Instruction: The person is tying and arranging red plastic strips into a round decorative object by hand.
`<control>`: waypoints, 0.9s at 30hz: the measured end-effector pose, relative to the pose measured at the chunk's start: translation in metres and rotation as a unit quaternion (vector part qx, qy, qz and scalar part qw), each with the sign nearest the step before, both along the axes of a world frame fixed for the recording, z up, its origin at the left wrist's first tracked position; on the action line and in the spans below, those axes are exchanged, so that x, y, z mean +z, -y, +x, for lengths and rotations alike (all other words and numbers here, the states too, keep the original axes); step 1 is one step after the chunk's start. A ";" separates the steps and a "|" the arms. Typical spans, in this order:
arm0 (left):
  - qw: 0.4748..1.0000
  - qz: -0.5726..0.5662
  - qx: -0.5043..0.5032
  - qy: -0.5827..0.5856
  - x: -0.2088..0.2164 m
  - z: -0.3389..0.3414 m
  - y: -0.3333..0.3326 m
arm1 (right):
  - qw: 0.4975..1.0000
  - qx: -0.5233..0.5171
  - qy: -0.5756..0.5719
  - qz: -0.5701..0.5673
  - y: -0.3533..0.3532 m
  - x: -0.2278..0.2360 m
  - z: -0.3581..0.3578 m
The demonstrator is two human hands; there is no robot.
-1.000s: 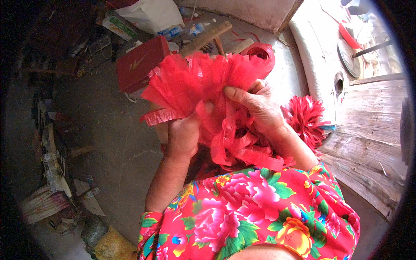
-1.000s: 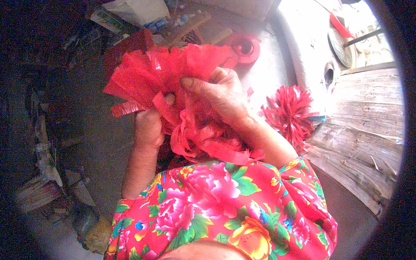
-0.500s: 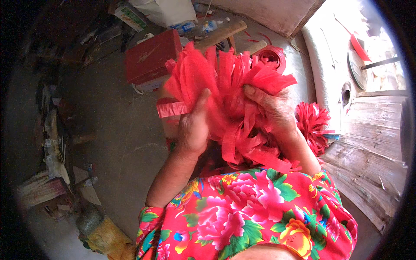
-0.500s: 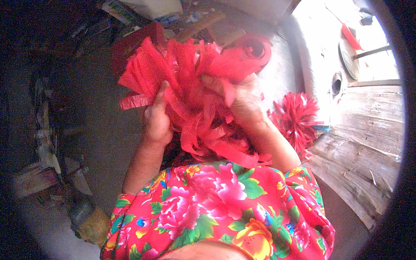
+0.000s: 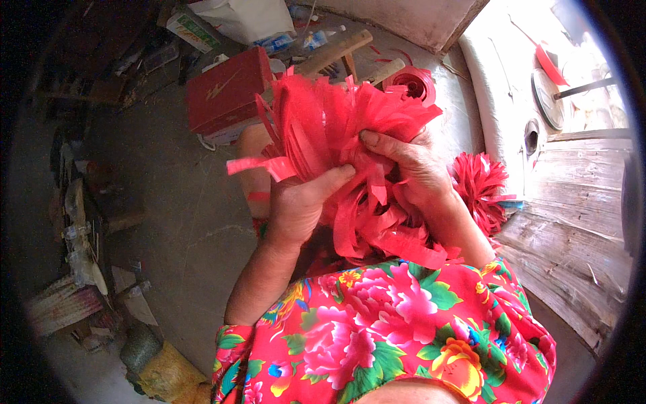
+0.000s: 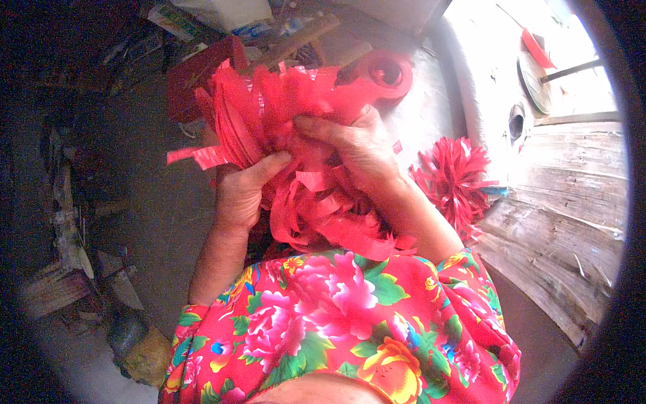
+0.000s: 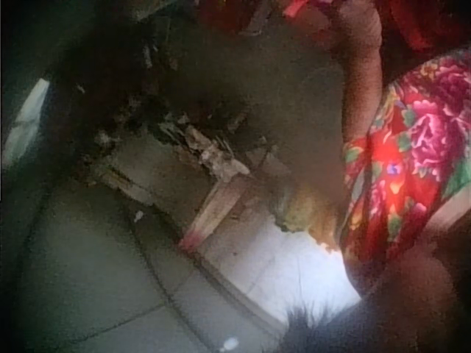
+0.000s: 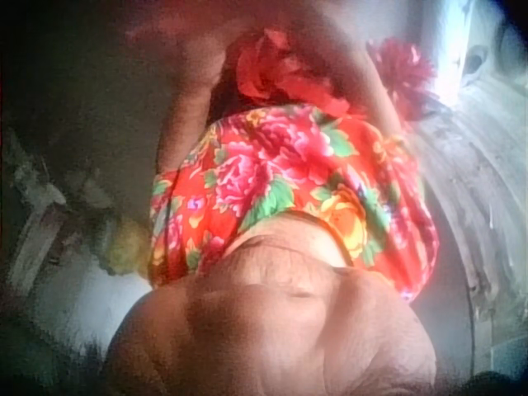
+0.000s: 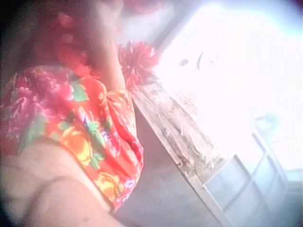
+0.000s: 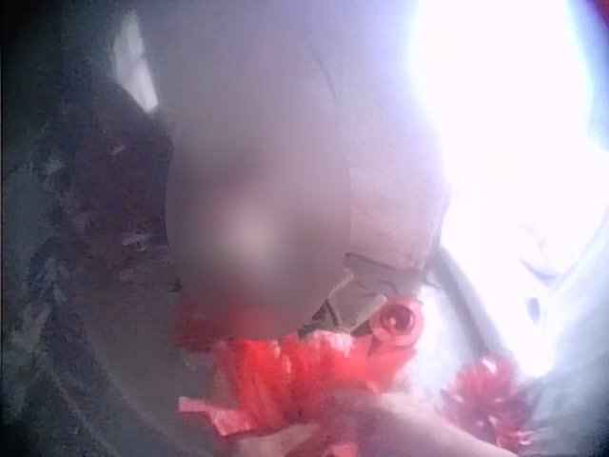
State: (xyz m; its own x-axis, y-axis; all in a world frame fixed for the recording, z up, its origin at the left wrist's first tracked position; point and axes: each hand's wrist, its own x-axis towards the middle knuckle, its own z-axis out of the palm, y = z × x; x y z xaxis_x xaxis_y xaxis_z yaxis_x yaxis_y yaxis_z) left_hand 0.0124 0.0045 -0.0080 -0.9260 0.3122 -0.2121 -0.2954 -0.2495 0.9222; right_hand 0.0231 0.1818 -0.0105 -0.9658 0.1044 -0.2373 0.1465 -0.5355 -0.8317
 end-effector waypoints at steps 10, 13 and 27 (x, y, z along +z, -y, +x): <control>0.991 0.065 0.087 0.083 -0.013 0.002 0.002 | 0.997 -0.041 -0.005 0.061 -0.009 -0.011 0.000; 0.990 0.071 0.092 0.077 -0.011 0.003 0.000 | 0.990 -0.037 0.008 0.136 -0.017 -0.006 0.002; 0.991 0.016 0.130 0.022 -0.010 0.004 -0.006 | 0.766 -0.023 -0.323 0.556 -0.017 0.061 0.015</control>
State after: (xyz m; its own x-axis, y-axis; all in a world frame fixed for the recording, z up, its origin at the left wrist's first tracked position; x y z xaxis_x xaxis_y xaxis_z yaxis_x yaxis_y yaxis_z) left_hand 0.0160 0.0107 -0.0183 -0.9663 0.0716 -0.2474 -0.2566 -0.3521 0.9001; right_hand 0.0380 0.1984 0.0501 -0.8332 -0.0666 0.5489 -0.4853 0.5638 -0.6683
